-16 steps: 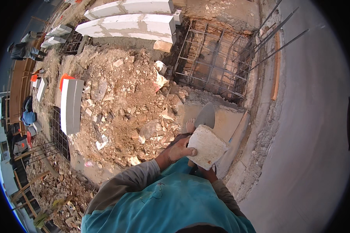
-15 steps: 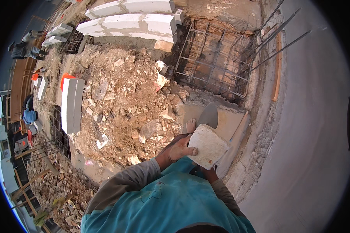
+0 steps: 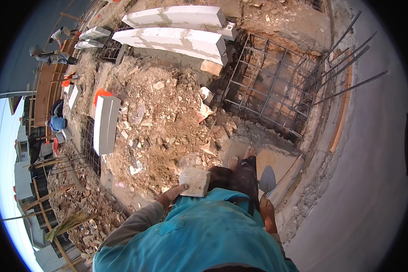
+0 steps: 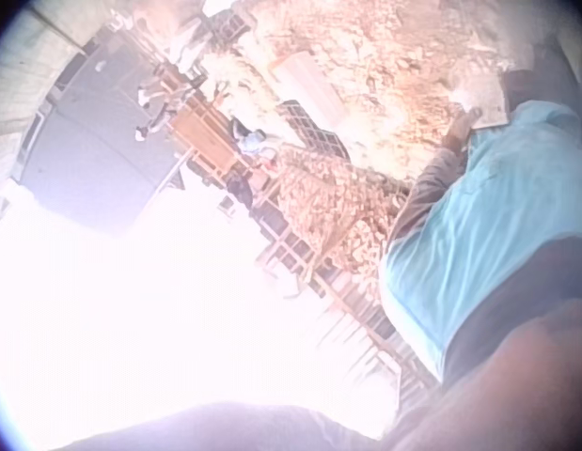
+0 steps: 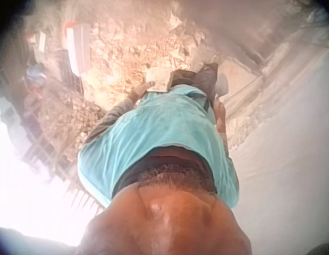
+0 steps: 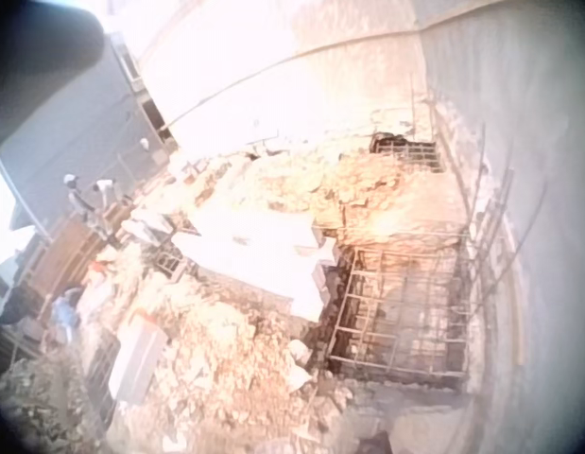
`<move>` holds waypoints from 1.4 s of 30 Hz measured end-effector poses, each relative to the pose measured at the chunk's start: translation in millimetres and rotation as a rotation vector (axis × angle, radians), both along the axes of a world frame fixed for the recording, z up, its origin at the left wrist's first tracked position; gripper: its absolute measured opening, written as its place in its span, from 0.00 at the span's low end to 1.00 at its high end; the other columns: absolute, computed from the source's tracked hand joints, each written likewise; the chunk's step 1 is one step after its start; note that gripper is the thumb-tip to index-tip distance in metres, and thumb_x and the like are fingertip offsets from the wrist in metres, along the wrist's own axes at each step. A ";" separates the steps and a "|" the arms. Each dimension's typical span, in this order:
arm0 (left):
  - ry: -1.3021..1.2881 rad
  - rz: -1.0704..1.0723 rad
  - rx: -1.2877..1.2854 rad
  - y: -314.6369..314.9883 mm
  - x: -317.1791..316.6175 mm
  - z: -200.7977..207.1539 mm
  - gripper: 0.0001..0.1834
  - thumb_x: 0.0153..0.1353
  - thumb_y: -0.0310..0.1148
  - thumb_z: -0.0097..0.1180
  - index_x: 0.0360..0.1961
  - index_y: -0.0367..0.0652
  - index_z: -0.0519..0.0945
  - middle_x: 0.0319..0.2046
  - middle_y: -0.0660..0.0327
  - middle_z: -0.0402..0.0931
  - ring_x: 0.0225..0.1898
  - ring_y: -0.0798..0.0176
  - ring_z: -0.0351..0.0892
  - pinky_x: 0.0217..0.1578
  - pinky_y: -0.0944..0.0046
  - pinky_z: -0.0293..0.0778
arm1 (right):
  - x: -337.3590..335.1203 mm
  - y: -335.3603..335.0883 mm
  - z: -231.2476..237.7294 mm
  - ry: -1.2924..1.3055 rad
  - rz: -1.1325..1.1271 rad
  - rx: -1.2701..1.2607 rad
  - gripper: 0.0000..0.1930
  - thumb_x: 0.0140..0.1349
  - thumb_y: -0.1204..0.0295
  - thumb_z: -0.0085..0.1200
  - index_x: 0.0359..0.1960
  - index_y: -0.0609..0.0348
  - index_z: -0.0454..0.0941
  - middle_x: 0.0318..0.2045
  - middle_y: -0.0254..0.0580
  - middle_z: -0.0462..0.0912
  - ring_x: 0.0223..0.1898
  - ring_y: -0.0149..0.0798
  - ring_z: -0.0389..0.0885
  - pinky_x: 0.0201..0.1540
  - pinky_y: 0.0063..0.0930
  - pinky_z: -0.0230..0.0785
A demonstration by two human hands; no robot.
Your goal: The person applies mortar from a bucket with a trowel and places stones into the mixture to build a foundation wall.
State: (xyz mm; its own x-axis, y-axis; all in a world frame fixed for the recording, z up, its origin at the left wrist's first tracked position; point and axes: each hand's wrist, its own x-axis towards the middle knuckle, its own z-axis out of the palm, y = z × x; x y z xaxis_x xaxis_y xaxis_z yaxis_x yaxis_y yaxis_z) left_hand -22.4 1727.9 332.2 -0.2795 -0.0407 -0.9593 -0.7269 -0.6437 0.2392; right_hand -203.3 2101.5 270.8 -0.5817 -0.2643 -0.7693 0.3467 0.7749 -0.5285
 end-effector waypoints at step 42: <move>0.439 0.181 -0.587 -677.4 -184.6 -216.3 0.48 0.48 0.54 0.68 0.64 0.39 0.64 0.60 0.57 0.69 0.62 0.53 0.68 0.64 0.49 0.62 | -242.3 -801.8 -459.3 -0.112 -0.292 -0.050 0.33 0.64 0.62 0.49 0.67 0.67 0.56 0.50 0.67 0.77 0.52 0.57 0.78 0.53 0.45 0.70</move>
